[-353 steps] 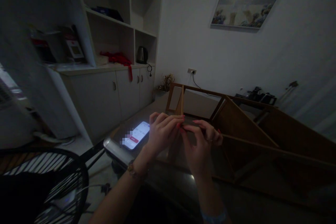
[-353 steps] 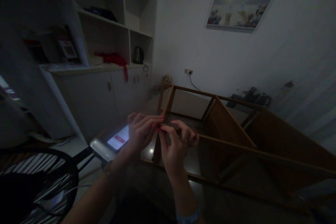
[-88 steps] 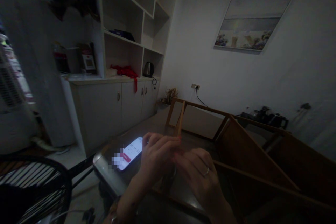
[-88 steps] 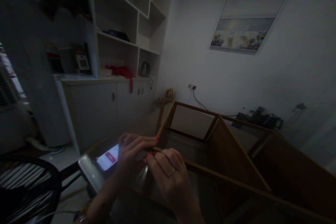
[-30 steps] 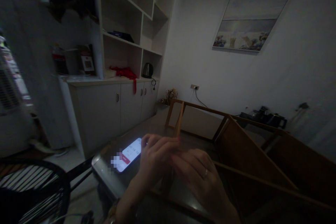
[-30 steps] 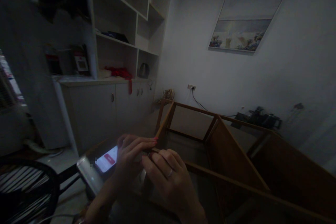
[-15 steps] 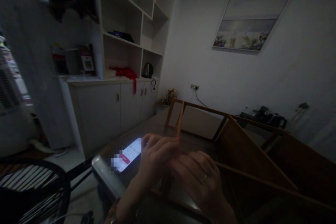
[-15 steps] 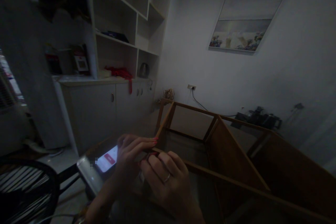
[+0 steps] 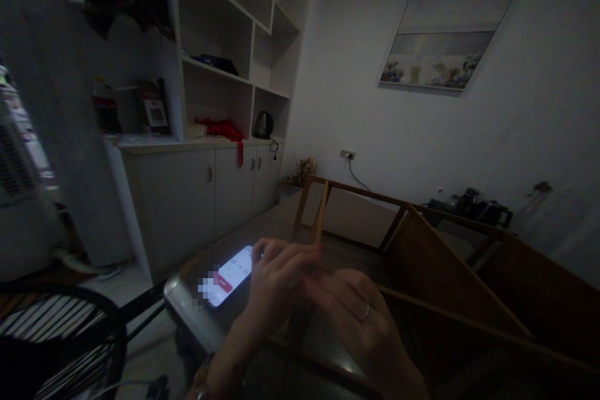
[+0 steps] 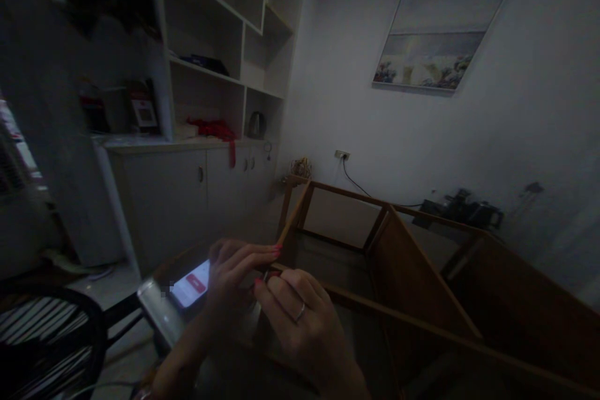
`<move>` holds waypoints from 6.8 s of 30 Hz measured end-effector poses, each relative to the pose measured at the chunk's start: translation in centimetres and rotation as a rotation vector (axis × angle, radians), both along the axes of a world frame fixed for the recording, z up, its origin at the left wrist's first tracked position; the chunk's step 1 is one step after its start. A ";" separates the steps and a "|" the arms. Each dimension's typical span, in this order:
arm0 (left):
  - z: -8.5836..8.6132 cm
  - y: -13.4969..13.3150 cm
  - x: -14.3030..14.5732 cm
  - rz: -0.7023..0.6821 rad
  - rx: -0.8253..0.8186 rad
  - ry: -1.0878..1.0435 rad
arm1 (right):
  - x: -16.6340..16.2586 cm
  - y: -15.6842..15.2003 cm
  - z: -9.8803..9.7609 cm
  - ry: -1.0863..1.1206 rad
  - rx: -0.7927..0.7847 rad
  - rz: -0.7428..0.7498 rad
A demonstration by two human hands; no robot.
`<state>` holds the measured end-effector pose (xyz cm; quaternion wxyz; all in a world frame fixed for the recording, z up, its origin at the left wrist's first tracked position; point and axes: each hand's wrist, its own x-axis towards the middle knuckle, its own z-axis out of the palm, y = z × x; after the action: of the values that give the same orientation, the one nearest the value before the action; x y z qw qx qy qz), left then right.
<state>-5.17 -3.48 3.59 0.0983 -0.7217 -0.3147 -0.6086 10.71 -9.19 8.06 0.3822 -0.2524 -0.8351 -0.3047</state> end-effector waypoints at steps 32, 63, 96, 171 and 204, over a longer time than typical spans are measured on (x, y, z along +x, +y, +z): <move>0.1 -0.1 0.2 0.004 0.012 -0.011 | 0.4 0.2 -0.1 -0.018 -0.057 0.002; -0.2 0.0 0.1 0.006 -0.025 0.008 | -1.0 0.5 -1.1 0.147 0.036 -0.036; 0.2 -0.3 -0.2 -0.006 -0.024 0.029 | -0.7 0.2 -1.4 0.090 0.057 -0.042; 0.0 0.1 0.3 0.015 0.018 -0.027 | -0.7 0.8 -2.4 0.127 0.269 -0.078; 0.2 -0.1 -0.4 0.025 0.029 0.084 | -1.0 0.6 -2.1 0.218 0.229 -0.063</move>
<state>-5.60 -3.56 3.75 0.1293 -0.7411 -0.3105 -0.5810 9.74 -8.57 6.00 0.4873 -0.2648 -0.7399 -0.3806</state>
